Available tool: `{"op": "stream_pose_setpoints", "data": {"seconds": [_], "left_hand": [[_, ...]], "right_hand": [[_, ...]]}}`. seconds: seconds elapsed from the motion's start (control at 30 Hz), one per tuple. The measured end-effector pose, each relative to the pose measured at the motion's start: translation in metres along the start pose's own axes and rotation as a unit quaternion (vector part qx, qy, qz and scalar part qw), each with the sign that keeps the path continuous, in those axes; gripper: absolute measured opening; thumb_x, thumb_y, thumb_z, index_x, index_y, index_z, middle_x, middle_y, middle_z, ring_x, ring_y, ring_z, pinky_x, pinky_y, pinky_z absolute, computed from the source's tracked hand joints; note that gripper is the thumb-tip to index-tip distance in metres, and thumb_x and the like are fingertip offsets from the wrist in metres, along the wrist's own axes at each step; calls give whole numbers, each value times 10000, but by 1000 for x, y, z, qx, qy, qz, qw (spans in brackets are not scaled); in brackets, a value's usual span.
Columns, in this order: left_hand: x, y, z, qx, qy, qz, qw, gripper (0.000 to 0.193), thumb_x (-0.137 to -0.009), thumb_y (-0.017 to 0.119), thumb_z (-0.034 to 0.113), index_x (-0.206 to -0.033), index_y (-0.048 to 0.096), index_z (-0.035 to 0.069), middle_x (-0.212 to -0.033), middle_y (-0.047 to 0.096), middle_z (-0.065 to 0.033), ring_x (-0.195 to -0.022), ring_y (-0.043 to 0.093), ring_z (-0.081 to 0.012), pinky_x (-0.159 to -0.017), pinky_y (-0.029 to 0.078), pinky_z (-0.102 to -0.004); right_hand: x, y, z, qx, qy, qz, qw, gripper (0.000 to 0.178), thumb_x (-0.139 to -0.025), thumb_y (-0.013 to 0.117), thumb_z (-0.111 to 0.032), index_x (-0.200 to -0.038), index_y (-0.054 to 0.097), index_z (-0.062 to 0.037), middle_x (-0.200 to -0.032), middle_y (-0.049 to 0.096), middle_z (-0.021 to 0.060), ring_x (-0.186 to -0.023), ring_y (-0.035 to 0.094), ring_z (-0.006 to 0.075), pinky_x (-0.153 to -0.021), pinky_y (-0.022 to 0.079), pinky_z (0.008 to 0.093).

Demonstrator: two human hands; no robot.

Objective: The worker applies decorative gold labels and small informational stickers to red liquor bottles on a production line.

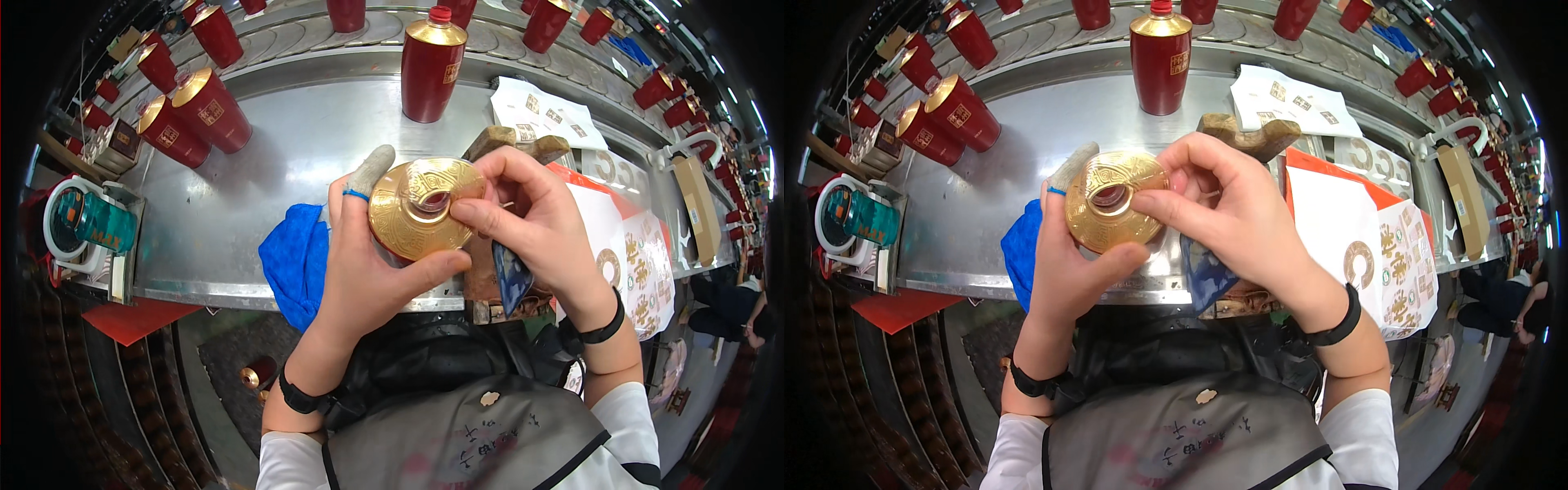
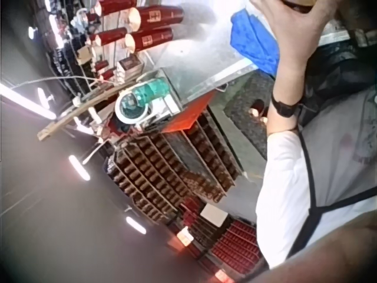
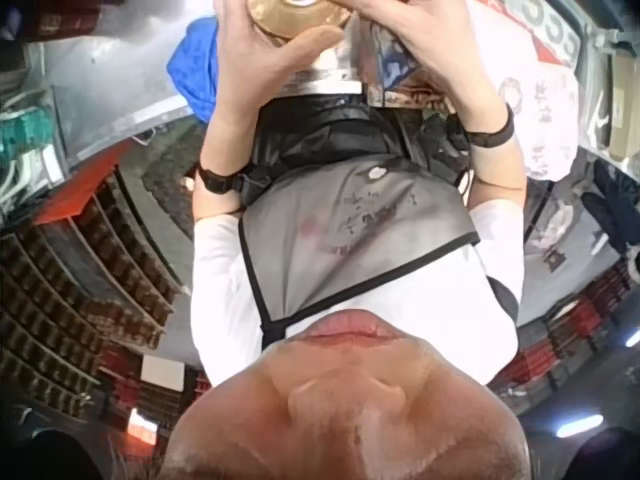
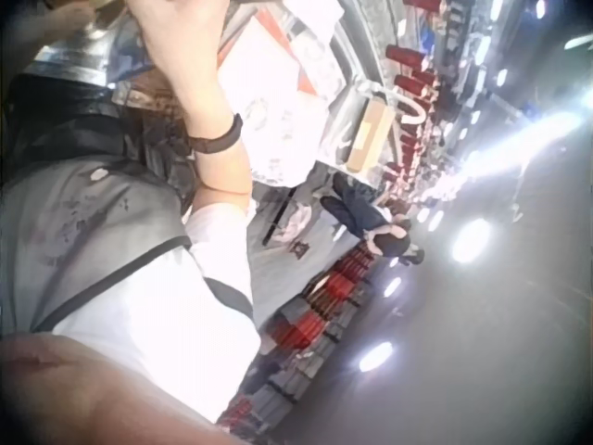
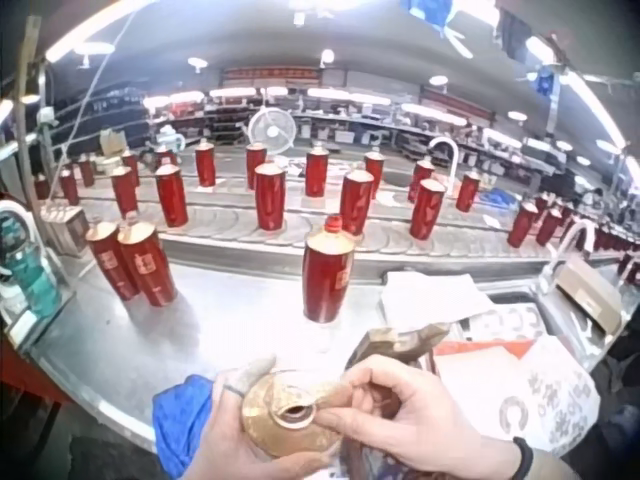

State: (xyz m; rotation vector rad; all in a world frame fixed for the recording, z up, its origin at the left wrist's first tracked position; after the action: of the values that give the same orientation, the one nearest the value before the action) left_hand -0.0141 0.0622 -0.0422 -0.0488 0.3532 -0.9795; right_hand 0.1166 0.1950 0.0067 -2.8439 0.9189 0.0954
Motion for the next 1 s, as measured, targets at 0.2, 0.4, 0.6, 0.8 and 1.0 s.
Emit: {"op": "stream_pose_setpoints", "data": {"seconds": [0.2,0.4,0.6,0.8,1.0], "left_hand": [[-6,-6,2,95,-23,13,995,952,-677,886,174,-1424,337,-44,-1267,518,-154,-1228,518,-238,-1033,431,-348],[-7,-7,4,193,-44,-12,980,882,-763,808,92,-1459,281,-37,-1321,516,-146,-1210,535,-217,-1020,453,-351],[-6,6,10,222,-71,14,972,750,-862,694,56,-1462,256,-47,-1333,504,-152,-1213,531,-201,-1015,460,-345],[-6,9,11,208,-63,29,976,759,-851,701,56,-1454,253,-53,-1318,509,-150,-1203,536,-198,-1011,462,-341],[-9,10,19,162,-52,34,985,883,-780,779,87,-1458,231,-49,-1302,508,-152,-1199,535,-206,-1010,458,-342]], "right_hand": [[-8,-9,-4,-33,66,-75,994,147,-882,726,-87,-954,604,-49,-765,590,-65,-674,534,-4,-607,415,167],[-11,-6,3,-114,80,-75,987,164,-883,738,-129,-922,616,-26,-746,622,-48,-617,526,-18,-555,389,151],[-11,-5,7,-98,70,-67,990,160,-901,719,-144,-910,610,-28,-718,593,-57,-613,510,-31,-531,384,153],[-11,-3,5,-95,76,-73,990,180,-896,722,-160,-913,607,-22,-721,585,-59,-610,494,-28,-530,375,154],[-20,-12,2,-24,36,-90,995,207,-877,741,-112,-991,582,-44,-743,556,-79,-643,484,-17,-579,383,158]]}}
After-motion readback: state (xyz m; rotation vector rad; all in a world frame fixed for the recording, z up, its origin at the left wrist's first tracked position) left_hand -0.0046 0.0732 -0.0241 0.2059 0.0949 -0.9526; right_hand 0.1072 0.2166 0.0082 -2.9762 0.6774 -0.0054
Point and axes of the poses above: each hand's wrist, its own x-axis away from the middle knuckle, its own y-axis out of the palm, z = x × y, the point moved 2 cm from there along -x, towards the middle knuckle
